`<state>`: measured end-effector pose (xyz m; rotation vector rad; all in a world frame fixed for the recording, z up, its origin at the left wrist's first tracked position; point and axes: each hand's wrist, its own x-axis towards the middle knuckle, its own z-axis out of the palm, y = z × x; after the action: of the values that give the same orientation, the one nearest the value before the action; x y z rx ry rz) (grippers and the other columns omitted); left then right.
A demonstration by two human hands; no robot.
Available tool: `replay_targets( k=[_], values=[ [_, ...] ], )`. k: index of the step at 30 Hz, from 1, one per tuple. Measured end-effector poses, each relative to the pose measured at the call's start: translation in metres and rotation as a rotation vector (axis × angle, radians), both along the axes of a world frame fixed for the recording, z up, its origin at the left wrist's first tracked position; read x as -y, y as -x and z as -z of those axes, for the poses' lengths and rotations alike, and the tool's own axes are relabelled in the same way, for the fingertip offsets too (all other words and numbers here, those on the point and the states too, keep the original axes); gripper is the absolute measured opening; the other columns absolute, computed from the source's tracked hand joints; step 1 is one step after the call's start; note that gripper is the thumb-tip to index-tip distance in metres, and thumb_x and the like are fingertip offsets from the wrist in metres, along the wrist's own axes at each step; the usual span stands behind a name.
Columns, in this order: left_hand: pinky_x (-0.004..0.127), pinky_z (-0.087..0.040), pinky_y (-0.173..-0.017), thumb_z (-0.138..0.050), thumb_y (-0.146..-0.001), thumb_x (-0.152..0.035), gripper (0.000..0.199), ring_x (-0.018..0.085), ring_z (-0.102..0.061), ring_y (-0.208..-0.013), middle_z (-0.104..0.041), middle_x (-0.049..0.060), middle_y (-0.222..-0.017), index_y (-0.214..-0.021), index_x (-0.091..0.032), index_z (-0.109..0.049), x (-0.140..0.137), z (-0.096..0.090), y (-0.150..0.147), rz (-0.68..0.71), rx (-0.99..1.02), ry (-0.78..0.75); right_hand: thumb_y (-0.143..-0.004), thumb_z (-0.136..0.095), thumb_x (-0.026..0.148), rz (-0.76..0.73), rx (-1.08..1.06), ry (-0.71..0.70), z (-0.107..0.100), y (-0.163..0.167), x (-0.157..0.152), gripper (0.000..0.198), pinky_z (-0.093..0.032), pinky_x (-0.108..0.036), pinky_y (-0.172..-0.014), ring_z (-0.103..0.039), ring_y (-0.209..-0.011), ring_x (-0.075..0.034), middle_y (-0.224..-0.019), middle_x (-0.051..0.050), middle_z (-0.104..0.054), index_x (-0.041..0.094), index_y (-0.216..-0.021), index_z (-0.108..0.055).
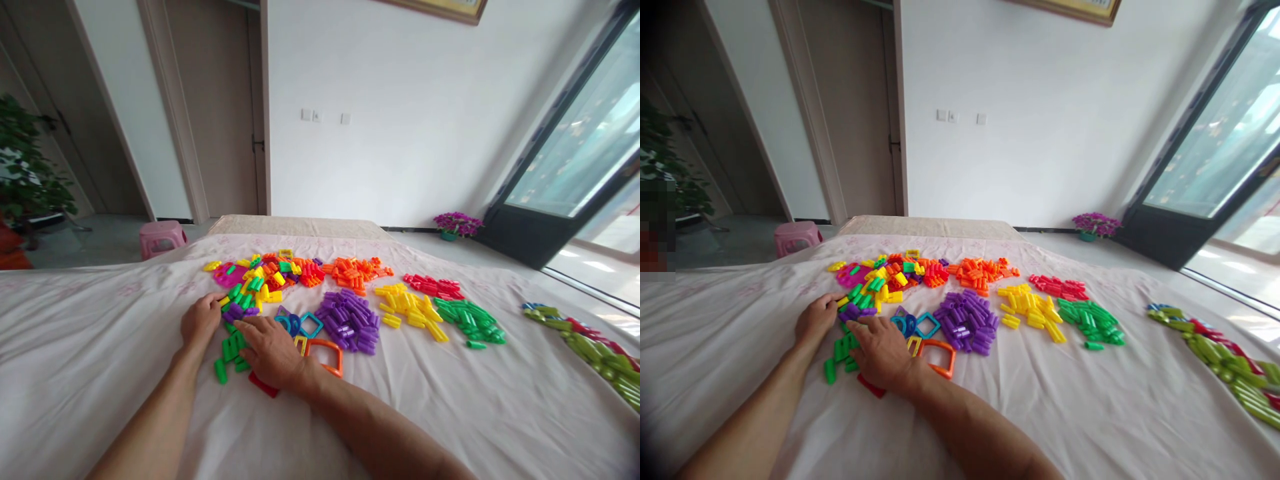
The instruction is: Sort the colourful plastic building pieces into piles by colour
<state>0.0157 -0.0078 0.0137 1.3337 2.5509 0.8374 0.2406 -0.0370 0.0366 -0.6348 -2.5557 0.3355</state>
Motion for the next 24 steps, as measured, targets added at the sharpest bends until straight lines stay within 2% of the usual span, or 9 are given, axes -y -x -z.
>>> replay_targets(
  k=[2,4,9,14,19,24],
  values=[
    [0.03,-0.045,-0.072,-0.038,-0.091,-0.028,0.04,0.024,-0.067,-0.096,-0.073,0.006,-0.116,-0.115,-0.026,-0.07,0.0,0.0,0.0,0.009,-0.002,-0.019,-0.094,-0.057,0.039,-0.063,0.041,-0.069,0.001,0.001,0.003,0.049,-0.044,-0.039,-0.099,-0.05,-0.122,-0.025,-0.143,-0.009,-0.05,0.026,-0.141,-0.046],
    [0.03,-0.045,-0.072,-0.038,-0.091,-0.028,0.04,0.024,-0.067,-0.096,-0.074,0.006,-0.115,-0.114,-0.026,-0.07,0.001,0.001,0.0,0.019,-0.004,-0.044,-0.094,-0.057,0.044,-0.084,0.091,-0.101,0.001,0.002,0.006,0.041,-0.045,-0.038,-0.095,-0.053,-0.116,-0.025,-0.139,-0.006,-0.052,0.028,-0.132,-0.054],
    [0.031,-0.044,-0.07,-0.038,-0.09,-0.029,0.04,0.026,-0.066,-0.094,-0.074,0.007,-0.113,-0.113,-0.027,-0.071,0.0,0.003,0.001,0.008,-0.003,-0.029,-0.091,-0.058,0.031,-0.004,0.169,-0.124,-0.002,0.003,0.009,0.027,-0.048,-0.034,-0.085,-0.058,-0.096,-0.021,-0.113,-0.004,-0.062,0.025,-0.117,-0.062],
    [0.031,-0.044,-0.071,-0.038,-0.09,-0.029,0.04,0.026,-0.066,-0.095,-0.074,0.006,-0.114,-0.113,-0.028,-0.071,0.0,0.002,0.0,0.0,0.007,-0.023,-0.093,-0.054,0.028,0.022,0.201,-0.162,-0.001,0.001,0.005,0.02,-0.049,-0.034,-0.082,-0.057,-0.095,-0.022,-0.106,-0.006,-0.061,0.022,-0.11,-0.063],
    [0.032,-0.044,-0.072,-0.037,-0.091,-0.029,0.041,0.026,-0.066,-0.095,-0.074,0.006,-0.114,-0.114,-0.028,-0.071,0.001,0.001,-0.001,-0.007,0.013,-0.014,-0.092,-0.056,0.026,0.067,0.188,-0.113,0.001,-0.002,-0.002,0.014,-0.049,-0.031,-0.081,-0.056,-0.098,-0.022,-0.107,-0.009,-0.06,0.019,-0.102,-0.064],
    [0.032,-0.045,-0.073,-0.037,-0.091,-0.029,0.041,0.026,-0.066,-0.097,-0.073,0.005,-0.116,-0.114,-0.028,-0.071,0.0,0.002,0.0,-0.001,0.021,-0.018,-0.09,-0.054,0.014,0.074,0.057,0.062,-0.001,-0.007,-0.01,0.015,-0.048,-0.027,-0.083,-0.058,-0.096,-0.018,-0.103,-0.007,-0.063,0.018,-0.098,-0.067]
  ],
)
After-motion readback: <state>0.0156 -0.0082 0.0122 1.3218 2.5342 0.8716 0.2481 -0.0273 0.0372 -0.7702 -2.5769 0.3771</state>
